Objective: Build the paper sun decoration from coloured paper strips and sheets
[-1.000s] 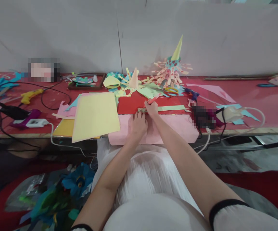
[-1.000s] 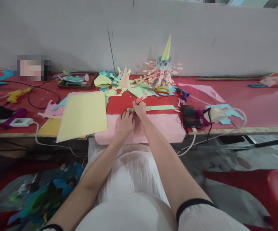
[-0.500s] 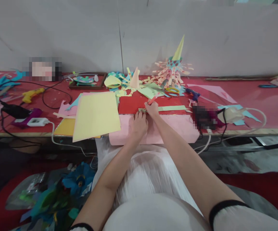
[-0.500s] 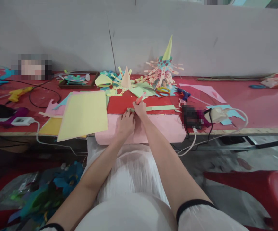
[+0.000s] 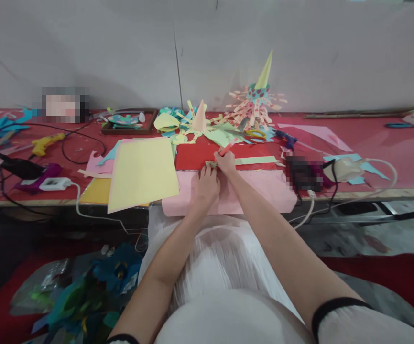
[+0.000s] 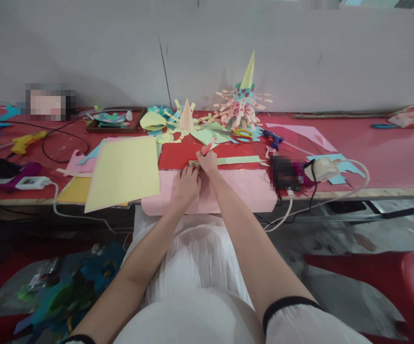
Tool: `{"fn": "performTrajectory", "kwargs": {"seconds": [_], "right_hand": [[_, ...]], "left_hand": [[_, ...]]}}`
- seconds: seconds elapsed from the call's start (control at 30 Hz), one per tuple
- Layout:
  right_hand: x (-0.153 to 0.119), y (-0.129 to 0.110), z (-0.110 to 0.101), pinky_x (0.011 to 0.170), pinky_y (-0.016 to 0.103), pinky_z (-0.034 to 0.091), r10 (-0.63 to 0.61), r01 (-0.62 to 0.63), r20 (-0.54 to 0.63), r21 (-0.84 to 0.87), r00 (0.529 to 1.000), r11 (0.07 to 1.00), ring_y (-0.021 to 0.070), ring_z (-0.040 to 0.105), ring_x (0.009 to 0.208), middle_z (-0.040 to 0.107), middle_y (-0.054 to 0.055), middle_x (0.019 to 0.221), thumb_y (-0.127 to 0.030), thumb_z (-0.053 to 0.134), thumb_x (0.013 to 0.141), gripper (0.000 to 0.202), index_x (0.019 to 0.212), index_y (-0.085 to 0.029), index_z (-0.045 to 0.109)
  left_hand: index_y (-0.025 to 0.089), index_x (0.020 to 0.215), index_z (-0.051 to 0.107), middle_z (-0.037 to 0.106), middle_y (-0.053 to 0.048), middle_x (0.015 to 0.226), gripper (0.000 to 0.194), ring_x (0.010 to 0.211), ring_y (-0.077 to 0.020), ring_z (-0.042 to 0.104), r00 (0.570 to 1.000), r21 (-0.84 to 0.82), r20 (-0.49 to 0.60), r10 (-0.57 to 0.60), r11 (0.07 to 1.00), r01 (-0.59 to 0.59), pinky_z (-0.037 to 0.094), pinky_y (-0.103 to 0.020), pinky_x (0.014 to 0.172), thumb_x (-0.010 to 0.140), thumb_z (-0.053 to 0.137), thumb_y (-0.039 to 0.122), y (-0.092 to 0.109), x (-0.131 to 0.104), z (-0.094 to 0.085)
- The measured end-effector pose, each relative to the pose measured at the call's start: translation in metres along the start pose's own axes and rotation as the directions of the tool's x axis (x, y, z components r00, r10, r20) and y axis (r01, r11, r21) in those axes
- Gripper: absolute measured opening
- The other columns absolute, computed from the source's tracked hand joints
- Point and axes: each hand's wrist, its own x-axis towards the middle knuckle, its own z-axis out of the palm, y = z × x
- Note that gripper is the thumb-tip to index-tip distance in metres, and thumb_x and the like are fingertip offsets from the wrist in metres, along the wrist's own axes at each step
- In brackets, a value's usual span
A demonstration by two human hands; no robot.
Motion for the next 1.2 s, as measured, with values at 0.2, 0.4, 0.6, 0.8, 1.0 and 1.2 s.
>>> {"fn": "performTrajectory", "kwargs": {"seconds": [0.2, 0.4, 0.6, 0.8, 1.0, 1.2], "right_hand": [[0.0010, 0.0006, 0.0002, 0.052, 0.023, 0.031, -0.004, 0.004, -0.003, -0.007, 1.000, 1.000, 0.0098, 0.029, 0.046, 0.029, -0.008, 0.043, -0.027, 0.048, 0.069, 0.028, 0.052, -0.023, 0.026], [0.0014, 0.0025, -0.0006, 0.053, 0.023, 0.032, 0.035, -0.034, -0.033, 0.023, 0.999, 0.999, 0.0107, 0.035, 0.046, 0.031, -0.008, 0.043, -0.028, 0.045, 0.071, 0.024, 0.054, -0.023, 0.029], [0.0008, 0.0012, -0.0007, 0.055, 0.024, 0.030, 0.020, -0.020, -0.028, -0.019, 0.999, 1.000, 0.0112, 0.033, 0.047, 0.030, -0.007, 0.044, -0.026, 0.046, 0.072, 0.025, 0.054, -0.023, 0.029], [0.0003, 0.0002, -0.0001, 0.056, 0.025, 0.029, -0.011, 0.009, -0.032, -0.057, 0.999, 0.998, 0.0112, 0.032, 0.048, 0.032, -0.007, 0.046, -0.025, 0.046, 0.072, 0.026, 0.054, -0.023, 0.029], [0.0012, 0.0013, 0.0002, 0.054, 0.025, 0.029, -0.009, 0.008, -0.026, -0.066, 1.000, 0.998, 0.0115, 0.032, 0.048, 0.032, -0.006, 0.045, -0.025, 0.045, 0.071, 0.023, 0.054, -0.023, 0.030], [0.0012, 0.0011, -0.0003, 0.055, 0.025, 0.029, -0.031, 0.028, -0.039, -0.086, 0.999, 0.996, 0.0115, 0.032, 0.048, 0.031, -0.006, 0.046, -0.026, 0.046, 0.071, 0.023, 0.053, -0.023, 0.030]], "left_hand": [[0.015, 0.121, 0.048, 0.045, -0.010, 0.134, 0.038, 0.124, -0.0236, 0.036, 1.000, -0.010, 0.017, -0.001, 1.000, 0.001, 0.031, -0.040, 0.100, 0.088, 0.031, 0.021, 0.0004, -0.0005, -0.0019], [0.015, 0.120, 0.049, 0.046, -0.011, 0.133, 0.037, 0.123, -0.0241, 0.037, 1.000, -0.009, 0.006, 0.010, 1.000, -0.010, 0.030, -0.040, 0.101, 0.089, 0.030, 0.022, 0.0003, -0.0010, -0.0032], [0.015, 0.118, 0.050, 0.048, -0.010, 0.130, 0.037, 0.122, -0.0240, 0.038, 1.000, 0.004, -0.020, 0.013, 1.000, -0.013, 0.032, -0.040, 0.099, 0.089, 0.029, 0.021, -0.0014, -0.0002, 0.0024], [0.015, 0.118, 0.050, 0.049, -0.010, 0.130, 0.037, 0.121, -0.0237, 0.038, 1.000, 0.003, -0.021, 0.011, 1.000, -0.011, 0.032, -0.040, 0.099, 0.089, 0.029, 0.021, -0.0009, -0.0011, 0.0013], [0.016, 0.121, 0.048, 0.047, -0.010, 0.133, 0.038, 0.123, -0.0234, 0.037, 1.000, -0.015, 0.003, -0.004, 1.000, 0.004, 0.031, -0.040, 0.100, 0.088, 0.029, 0.021, -0.0002, -0.0010, -0.0007], [0.015, 0.121, 0.048, 0.046, -0.010, 0.133, 0.038, 0.123, -0.0237, 0.037, 1.000, -0.014, 0.006, 0.002, 1.000, -0.002, 0.031, -0.040, 0.101, 0.089, 0.030, 0.022, -0.0004, -0.0010, -0.0002]]}}
